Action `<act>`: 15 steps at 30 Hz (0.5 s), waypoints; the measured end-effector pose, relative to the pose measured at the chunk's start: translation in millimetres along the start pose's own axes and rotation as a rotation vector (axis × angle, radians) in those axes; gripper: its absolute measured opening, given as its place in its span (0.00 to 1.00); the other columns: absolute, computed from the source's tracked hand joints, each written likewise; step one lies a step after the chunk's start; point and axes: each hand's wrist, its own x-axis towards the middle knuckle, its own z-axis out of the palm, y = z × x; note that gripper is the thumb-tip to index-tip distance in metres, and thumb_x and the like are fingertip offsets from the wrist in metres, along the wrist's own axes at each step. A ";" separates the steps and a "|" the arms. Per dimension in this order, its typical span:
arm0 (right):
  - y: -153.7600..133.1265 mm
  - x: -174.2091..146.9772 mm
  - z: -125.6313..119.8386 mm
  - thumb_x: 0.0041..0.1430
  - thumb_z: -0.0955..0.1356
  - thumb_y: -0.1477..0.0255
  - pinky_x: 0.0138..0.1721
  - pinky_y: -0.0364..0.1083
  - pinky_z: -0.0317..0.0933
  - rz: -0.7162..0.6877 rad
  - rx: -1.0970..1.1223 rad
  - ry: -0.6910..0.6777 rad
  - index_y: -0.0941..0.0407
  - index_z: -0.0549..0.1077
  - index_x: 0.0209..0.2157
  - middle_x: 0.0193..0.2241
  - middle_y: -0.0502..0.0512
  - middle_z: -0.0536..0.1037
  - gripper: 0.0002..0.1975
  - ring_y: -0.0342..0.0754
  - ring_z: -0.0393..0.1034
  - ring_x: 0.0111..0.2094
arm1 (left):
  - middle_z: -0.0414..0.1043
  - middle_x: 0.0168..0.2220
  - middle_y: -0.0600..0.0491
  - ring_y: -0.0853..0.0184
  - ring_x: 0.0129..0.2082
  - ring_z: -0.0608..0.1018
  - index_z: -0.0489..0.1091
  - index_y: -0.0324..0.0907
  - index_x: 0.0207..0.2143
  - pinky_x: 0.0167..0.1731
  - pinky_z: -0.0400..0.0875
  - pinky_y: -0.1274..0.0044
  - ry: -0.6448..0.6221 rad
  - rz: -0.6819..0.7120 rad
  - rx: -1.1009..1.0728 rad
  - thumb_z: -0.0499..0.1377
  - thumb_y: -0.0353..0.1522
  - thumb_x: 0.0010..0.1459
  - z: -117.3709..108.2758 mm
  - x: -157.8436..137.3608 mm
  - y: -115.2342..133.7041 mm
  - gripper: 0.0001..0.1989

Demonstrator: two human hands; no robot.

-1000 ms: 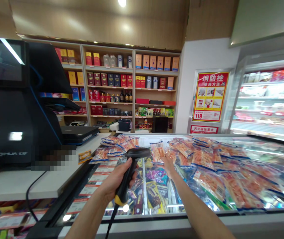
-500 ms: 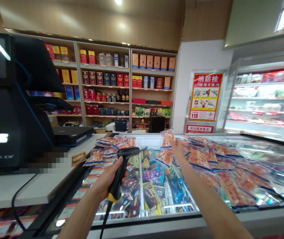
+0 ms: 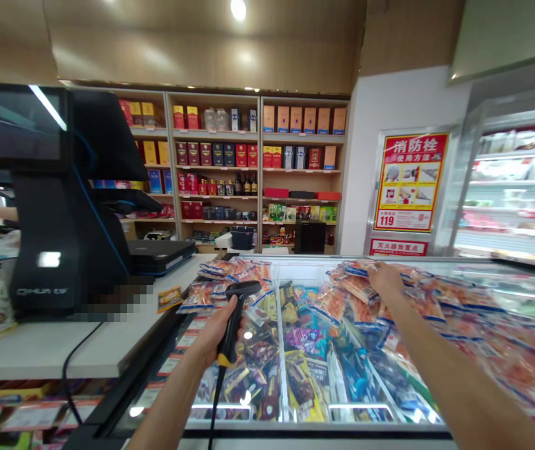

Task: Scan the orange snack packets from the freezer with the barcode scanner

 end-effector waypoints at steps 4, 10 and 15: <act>-35.0 -12.3 -5.3 0.50 0.58 0.67 0.42 0.56 0.52 -0.098 -0.058 0.077 0.61 0.69 0.40 0.41 0.68 0.68 0.19 0.61 0.59 0.45 | 0.65 0.17 0.56 0.76 0.13 0.66 0.62 0.39 0.27 0.13 0.58 0.84 -0.039 0.015 -0.058 0.52 0.46 0.48 -14.5 10.0 -2.1 0.19; -117.6 -60.1 60.1 0.52 0.59 0.71 0.38 0.40 0.56 -0.341 0.162 -0.187 0.60 0.70 0.40 0.35 0.56 0.74 0.16 0.44 0.67 0.37 | 0.63 0.18 0.58 0.77 0.13 0.64 0.62 0.39 0.34 0.14 0.56 0.84 -0.160 0.024 -0.142 0.50 0.47 0.49 -22.0 25.6 -6.9 0.20; -162.9 -97.4 133.7 0.51 0.59 0.74 0.37 0.39 0.56 -0.349 0.263 -0.465 0.58 0.72 0.37 0.34 0.55 0.75 0.14 0.45 0.68 0.37 | 0.62 0.18 0.58 0.77 0.14 0.63 0.62 0.38 0.37 0.15 0.55 0.83 -0.219 0.029 -0.177 0.50 0.49 0.47 -31.3 27.3 -9.5 0.24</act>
